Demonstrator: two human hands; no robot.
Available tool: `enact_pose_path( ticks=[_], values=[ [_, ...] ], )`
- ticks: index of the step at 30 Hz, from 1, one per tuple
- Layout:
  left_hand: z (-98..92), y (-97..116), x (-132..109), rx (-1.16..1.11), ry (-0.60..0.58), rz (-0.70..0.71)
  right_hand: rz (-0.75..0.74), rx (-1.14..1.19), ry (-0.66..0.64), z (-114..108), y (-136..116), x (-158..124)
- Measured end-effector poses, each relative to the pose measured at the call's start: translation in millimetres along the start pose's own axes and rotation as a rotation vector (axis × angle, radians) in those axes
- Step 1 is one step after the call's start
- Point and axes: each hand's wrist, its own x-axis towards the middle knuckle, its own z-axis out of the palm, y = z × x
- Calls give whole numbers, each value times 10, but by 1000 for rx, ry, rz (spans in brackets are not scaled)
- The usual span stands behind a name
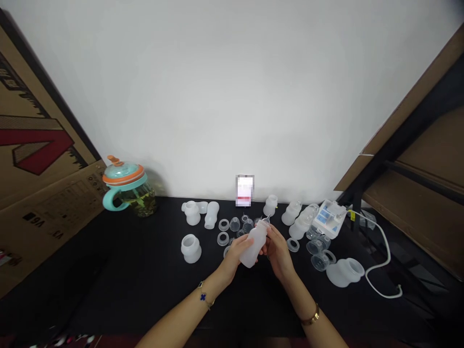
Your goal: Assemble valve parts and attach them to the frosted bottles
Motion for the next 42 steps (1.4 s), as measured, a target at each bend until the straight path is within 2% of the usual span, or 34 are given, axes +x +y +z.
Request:
enact_pose_path(
  ticks=[6, 16, 32, 42],
  values=[
    [31, 45, -20, 8, 8, 19, -27, -10, 64, -24, 29, 11],
    [-14, 11, 4, 22, -12, 26, -14, 3, 47, 51, -62, -18],
    [0, 13, 14, 82, 17, 60, -5, 22, 59, 1, -48, 10],
    [5, -3, 6, 168, -1, 148, -32, 5, 57, 22, -69, -1]
  ],
)
